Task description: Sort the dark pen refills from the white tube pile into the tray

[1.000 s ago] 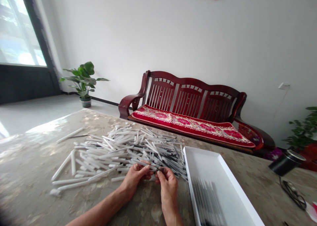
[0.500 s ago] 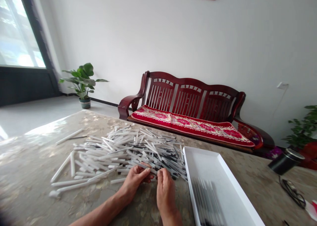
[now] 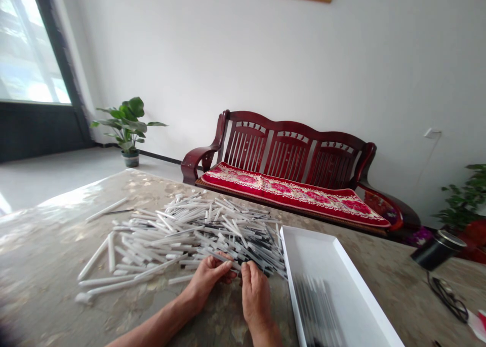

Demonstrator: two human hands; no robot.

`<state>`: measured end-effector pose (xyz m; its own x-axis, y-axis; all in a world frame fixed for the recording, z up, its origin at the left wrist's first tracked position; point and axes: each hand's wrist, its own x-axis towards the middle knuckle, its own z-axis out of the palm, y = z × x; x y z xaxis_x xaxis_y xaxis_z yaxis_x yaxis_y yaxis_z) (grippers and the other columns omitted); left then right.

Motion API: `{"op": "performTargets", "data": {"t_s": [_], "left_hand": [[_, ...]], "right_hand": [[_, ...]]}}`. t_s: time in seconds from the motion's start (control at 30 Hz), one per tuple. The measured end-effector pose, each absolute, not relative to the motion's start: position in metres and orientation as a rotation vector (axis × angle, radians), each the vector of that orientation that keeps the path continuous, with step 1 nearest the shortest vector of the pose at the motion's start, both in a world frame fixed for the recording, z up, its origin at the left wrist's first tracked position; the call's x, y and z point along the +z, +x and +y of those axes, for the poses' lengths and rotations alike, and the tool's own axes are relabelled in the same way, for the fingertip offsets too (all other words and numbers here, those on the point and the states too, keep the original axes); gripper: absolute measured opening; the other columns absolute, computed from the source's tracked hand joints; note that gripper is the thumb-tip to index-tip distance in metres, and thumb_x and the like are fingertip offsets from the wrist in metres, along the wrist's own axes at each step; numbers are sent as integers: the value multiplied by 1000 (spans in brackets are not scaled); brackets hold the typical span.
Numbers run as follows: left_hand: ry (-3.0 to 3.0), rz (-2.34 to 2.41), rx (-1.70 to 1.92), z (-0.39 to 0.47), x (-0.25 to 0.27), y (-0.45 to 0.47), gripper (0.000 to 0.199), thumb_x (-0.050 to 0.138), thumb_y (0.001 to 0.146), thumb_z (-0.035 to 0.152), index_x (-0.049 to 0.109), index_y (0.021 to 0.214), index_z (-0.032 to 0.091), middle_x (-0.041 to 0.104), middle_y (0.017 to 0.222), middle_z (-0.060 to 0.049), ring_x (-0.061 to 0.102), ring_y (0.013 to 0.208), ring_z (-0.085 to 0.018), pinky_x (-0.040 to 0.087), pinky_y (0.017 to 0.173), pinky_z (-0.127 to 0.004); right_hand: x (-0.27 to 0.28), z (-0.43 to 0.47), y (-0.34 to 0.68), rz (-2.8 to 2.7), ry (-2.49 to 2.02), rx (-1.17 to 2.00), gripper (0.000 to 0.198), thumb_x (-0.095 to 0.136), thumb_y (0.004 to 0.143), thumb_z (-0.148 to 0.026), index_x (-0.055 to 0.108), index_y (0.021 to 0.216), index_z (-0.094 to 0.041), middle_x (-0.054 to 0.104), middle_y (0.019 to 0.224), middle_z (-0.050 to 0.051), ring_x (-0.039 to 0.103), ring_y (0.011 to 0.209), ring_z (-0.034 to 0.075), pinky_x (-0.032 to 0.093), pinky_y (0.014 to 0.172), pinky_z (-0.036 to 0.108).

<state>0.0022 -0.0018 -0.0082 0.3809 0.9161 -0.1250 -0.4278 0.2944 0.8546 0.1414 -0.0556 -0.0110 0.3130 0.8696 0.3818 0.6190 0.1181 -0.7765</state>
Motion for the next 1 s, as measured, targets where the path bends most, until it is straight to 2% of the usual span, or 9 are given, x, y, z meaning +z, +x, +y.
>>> {"op": "performTargets", "data": {"t_s": [0.07, 0.2, 0.27, 0.37, 0.43, 0.6, 0.73, 0.8, 1.0], "left_hand": [[852, 703, 998, -1, -9, 2, 44, 88, 55, 48, 68, 73, 13, 70, 57, -2, 66, 55, -15, 48, 53, -23], [848, 714, 991, -1, -10, 2, 43, 88, 56, 48, 68, 73, 14, 70, 58, -2, 66, 56, -16, 49, 53, -23], [857, 704, 990, -1, -9, 3, 43, 88, 56, 48, 68, 72, 14, 70, 59, -1, 66, 56, -15, 49, 53, -23], [867, 702, 990, -3, -8, 3, 44, 89, 54, 49, 68, 71, 14, 68, 57, -1, 66, 55, -16, 48, 51, -23], [867, 711, 991, -4, -7, 3, 45, 89, 53, 49, 68, 71, 14, 68, 57, 0, 66, 54, -16, 48, 51, -23], [890, 713, 991, -3, -7, 2, 44, 87, 56, 50, 69, 71, 13, 69, 58, -2, 65, 54, -16, 48, 53, -23], [864, 715, 997, -4, -6, 4, 47, 89, 50, 51, 67, 70, 14, 67, 55, 0, 66, 54, -17, 47, 50, -24], [873, 717, 998, -4, -6, 4, 47, 89, 51, 51, 67, 70, 14, 66, 55, 0, 66, 54, -17, 47, 50, -24], [904, 712, 997, -4, -6, 3, 44, 86, 58, 52, 69, 72, 13, 70, 58, -3, 64, 53, -14, 47, 53, -23]], "right_hand": [[-9, -57, 142, -1406, -1599, 334, 42, 35, 96, -49, 56, 69, -25, 62, 60, 0, 57, 55, 17, 43, 55, 26], [-6, -60, 144, -1434, -1532, 397, 31, 43, 94, -48, 60, 86, -24, 68, 76, 1, 64, 70, 17, 48, 63, 24], [-7, -60, 144, -1427, -1545, 373, 30, 45, 93, -48, 58, 81, -24, 66, 71, 0, 62, 66, 17, 47, 61, 24], [-10, -59, 144, -1408, -1613, 335, 40, 38, 95, -49, 53, 67, -25, 60, 58, -1, 57, 54, 17, 42, 53, 26], [-10, -59, 144, -1403, -1627, 347, 43, 34, 96, -49, 54, 66, -25, 60, 57, 0, 57, 54, 18, 42, 52, 27], [-6, -62, 144, -1432, -1544, 416, 32, 44, 93, -49, 61, 85, -24, 68, 75, 0, 63, 69, 17, 48, 63, 25], [-9, -60, 143, -1389, -1601, 391, 41, 39, 94, -53, 54, 67, -25, 62, 61, 0, 58, 58, 18, 44, 56, 27], [-9, -59, 144, -1367, -1610, 399, 46, 35, 95, -54, 54, 65, -26, 61, 59, 1, 58, 58, 19, 44, 56, 29], [-7, -61, 143, -1428, -1538, 462, 33, 46, 92, -52, 61, 87, -23, 67, 77, 1, 63, 72, 18, 47, 65, 26]]}}
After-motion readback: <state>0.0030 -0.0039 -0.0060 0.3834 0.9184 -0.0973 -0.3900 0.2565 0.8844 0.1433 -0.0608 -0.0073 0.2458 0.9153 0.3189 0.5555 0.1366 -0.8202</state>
